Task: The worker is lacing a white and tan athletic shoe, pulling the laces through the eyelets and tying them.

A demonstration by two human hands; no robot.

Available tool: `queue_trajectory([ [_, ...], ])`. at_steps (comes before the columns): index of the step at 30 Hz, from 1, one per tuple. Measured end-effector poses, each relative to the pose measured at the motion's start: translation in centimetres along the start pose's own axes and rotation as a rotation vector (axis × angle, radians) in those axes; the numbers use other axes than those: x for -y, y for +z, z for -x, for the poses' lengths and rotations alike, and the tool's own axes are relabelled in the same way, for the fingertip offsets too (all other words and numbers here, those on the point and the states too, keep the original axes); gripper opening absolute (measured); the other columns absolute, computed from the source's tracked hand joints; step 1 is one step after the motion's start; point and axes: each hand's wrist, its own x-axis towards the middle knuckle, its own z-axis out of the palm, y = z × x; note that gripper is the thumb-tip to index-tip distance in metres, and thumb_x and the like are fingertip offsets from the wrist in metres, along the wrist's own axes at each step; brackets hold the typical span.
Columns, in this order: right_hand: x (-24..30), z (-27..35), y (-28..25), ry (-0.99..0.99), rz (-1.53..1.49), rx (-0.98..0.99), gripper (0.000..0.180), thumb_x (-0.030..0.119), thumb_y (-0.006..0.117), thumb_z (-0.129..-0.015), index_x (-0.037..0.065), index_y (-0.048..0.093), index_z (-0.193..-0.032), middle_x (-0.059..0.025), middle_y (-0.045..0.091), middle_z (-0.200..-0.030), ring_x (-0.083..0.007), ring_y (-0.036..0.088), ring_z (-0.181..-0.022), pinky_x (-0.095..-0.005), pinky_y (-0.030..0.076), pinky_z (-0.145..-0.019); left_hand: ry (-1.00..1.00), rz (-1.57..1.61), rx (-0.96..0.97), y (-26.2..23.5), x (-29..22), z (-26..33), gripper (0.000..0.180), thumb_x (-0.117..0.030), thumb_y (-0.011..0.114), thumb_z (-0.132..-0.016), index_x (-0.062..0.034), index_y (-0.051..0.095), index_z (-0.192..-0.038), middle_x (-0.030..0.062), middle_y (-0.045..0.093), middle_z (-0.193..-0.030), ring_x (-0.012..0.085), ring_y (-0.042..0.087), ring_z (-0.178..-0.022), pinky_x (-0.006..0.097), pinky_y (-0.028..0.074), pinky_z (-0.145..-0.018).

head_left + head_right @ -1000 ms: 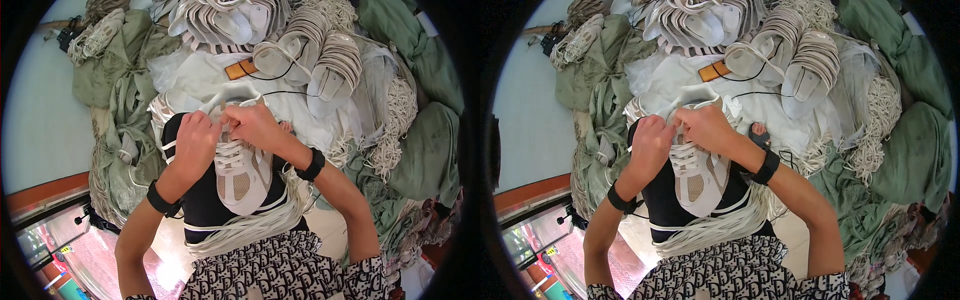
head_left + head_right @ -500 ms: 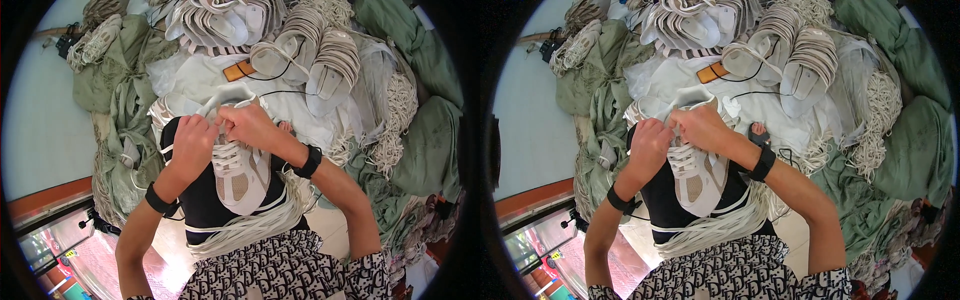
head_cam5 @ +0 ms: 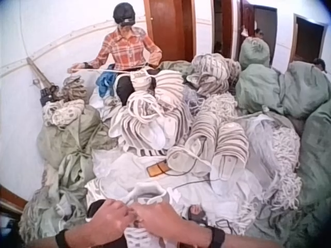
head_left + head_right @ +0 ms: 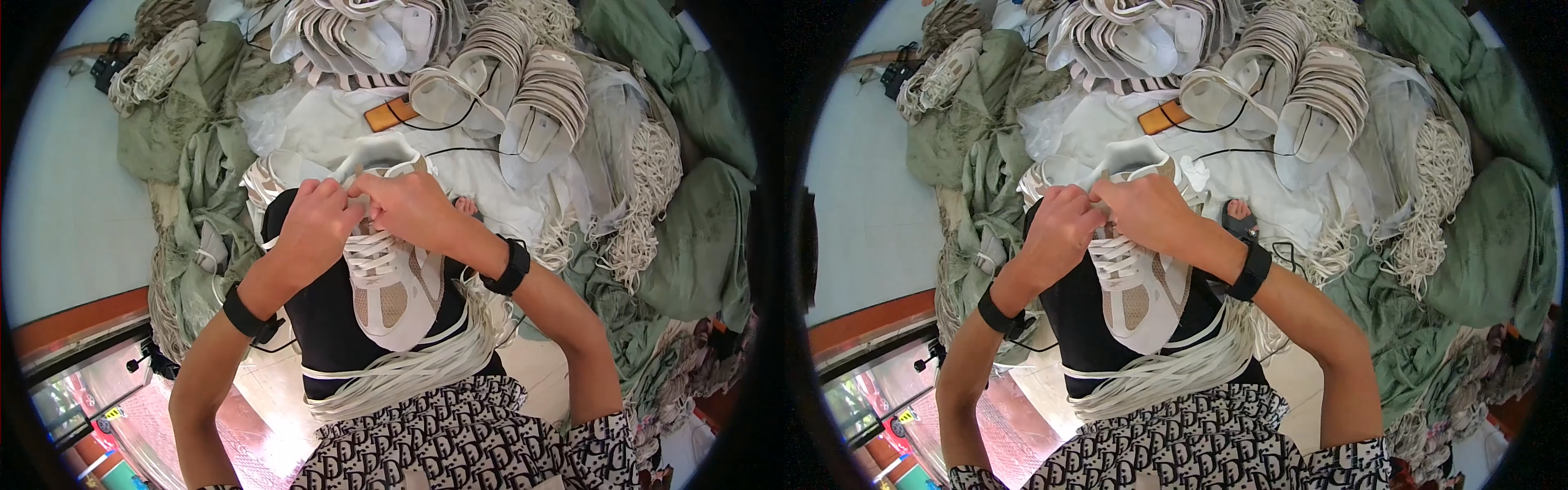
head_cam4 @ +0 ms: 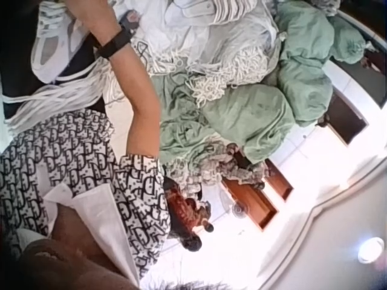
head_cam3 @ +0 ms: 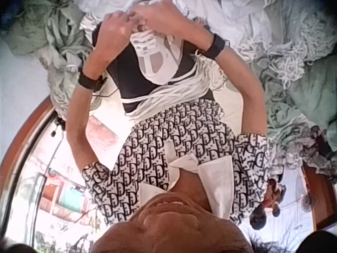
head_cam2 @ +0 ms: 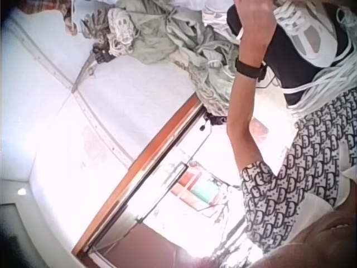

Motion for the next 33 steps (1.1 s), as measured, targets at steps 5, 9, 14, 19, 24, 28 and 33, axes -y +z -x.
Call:
queue_trajectory([
  [5,-0.8,0.0,0.4,0.001,-0.059,0.006,0.023,0.010,0.058,-0.070,0.010,0.057,-0.093,-0.0149,0.059,-0.063,-0.0325,0.059,-0.062,-0.0416,0.045,-0.056,0.021,-0.042,0.083,-0.6,-0.2,0.0,0.016,0.001,0.056,-0.063,-0.0054,0.057,-0.078,0.0070,0.053,-0.078,0.0229,0.050,-0.080,0.036,0.038,-0.072],
  [9,-0.4,0.1,0.3,0.003,-0.074,-0.017,0.023,0.010,0.058,-0.070,0.010,0.057,-0.093,-0.0145,0.059,-0.063,-0.0325,0.059,-0.062,-0.0412,0.045,-0.056,-0.081,-0.111,-0.051,0.3,-1.2,0.2,0.013,0.001,0.057,-0.063,-0.0049,0.056,-0.074,0.0076,0.052,-0.074,0.0235,0.051,-0.077,0.036,0.038,-0.070],
  [14,0.3,1.0,0.3,-0.018,0.184,-0.103,0.029,0.006,0.060,-0.067,0.012,0.057,-0.096,-0.0029,0.060,-0.063,-0.0200,0.061,-0.058,-0.0321,0.046,-0.051,-0.211,-0.055,-0.119,0.7,-2.4,0.1,0.012,0.003,0.058,-0.062,-0.0045,0.055,-0.071,0.0070,0.053,-0.070,0.0245,0.052,-0.075,0.036,0.039,-0.069],
  [19,1.4,0.8,-0.1,-0.029,0.281,-0.069,0.029,0.006,0.060,-0.067,0.012,0.055,-0.095,-0.0047,0.060,-0.065,-0.0209,0.061,-0.061,-0.0337,0.046,-0.050,-0.323,0.083,-0.144,0.8,-2.9,0.3,0.015,0.005,0.057,-0.062,-0.0038,0.056,-0.074,0.0065,0.055,-0.073,0.0252,0.053,-0.078,0.036,0.039,-0.068],
  [24,0.6,1.1,1.4,0.004,0.207,-0.075,0.032,0.004,0.059,-0.067,0.011,0.055,-0.098,-0.0063,0.060,-0.065,-0.0223,0.061,-0.061,-0.0346,0.046,-0.050,-0.459,0.273,-0.262,0.7,-3.9,0.4,0.021,0.009,0.055,-0.062,-0.0021,0.055,-0.080,0.0097,0.055,-0.076,0.0287,0.053,-0.079,0.038,0.042,-0.069],
  [28,1.6,1.8,1.3,-0.012,0.112,-0.218,0.037,0.001,0.059,-0.065,0.012,0.054,-0.101,-0.0071,0.061,-0.065,-0.0227,0.060,-0.058,-0.0350,0.046,-0.050,-0.383,0.235,-0.275,0.7,-3.7,0.9,0.022,0.007,0.057,-0.062,-0.0028,0.055,-0.081,0.0089,0.057,-0.079,0.0252,0.054,-0.082,0.036,0.040,-0.068],
  [33,3.3,2.0,2.1,0.050,0.277,-0.236,0.043,0.001,0.060,-0.064,0.012,0.054,-0.106,-0.0080,0.060,-0.065,-0.0236,0.060,-0.058,-0.0355,0.046,-0.052,-0.405,0.200,-0.309,1.3,-4.1,0.9,0.022,0.007,0.057,-0.062,-0.0030,0.054,-0.082,0.0087,0.057,-0.076,0.0252,0.054,-0.079,0.036,0.041,-0.067],
])
